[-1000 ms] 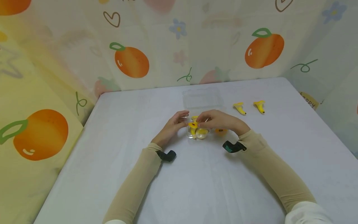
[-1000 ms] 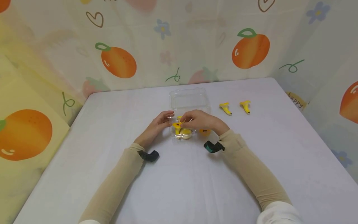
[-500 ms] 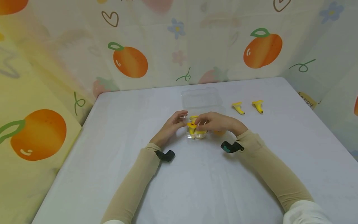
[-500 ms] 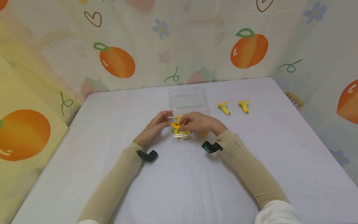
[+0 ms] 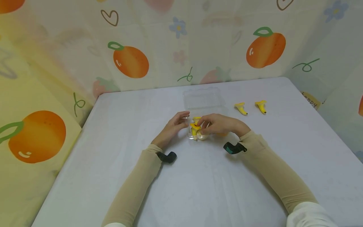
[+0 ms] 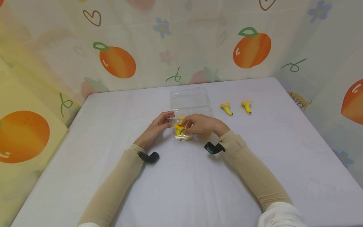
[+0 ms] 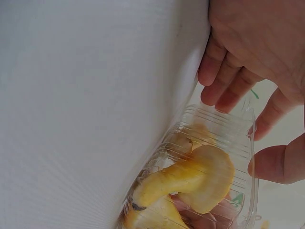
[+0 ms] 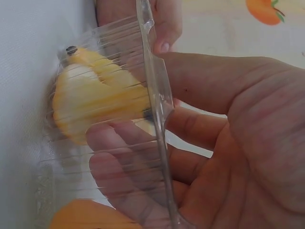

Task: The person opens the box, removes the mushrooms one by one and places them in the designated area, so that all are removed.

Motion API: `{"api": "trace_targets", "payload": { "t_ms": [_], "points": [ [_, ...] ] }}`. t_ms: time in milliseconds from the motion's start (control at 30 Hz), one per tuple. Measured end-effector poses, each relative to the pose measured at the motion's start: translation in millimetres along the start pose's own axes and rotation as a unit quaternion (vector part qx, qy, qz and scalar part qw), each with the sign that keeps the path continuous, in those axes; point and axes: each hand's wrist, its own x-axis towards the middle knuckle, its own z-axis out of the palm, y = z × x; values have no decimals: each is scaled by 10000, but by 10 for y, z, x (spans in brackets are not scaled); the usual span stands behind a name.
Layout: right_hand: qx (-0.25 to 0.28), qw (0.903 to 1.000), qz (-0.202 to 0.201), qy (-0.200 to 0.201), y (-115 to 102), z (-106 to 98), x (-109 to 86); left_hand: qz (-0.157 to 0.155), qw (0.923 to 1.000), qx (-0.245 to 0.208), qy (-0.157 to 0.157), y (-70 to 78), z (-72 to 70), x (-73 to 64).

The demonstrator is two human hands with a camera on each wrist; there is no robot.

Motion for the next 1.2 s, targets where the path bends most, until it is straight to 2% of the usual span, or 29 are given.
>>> {"api": "trace_targets", "payload": {
  "t_ms": [667, 867, 1200],
  "points": [
    [-106, 9997, -211, -27, 26, -28, -25, -52, 10000, -16, -43, 0, 9, 1],
    [54, 9998, -189, -105, 22, -35, -38, -59, 10000, -7, -39, 12, 9, 3],
    [-22, 10000, -70, -30, 10, -41, -71, -41, 10000, -43, -42, 22, 22, -11]
  ]
}}
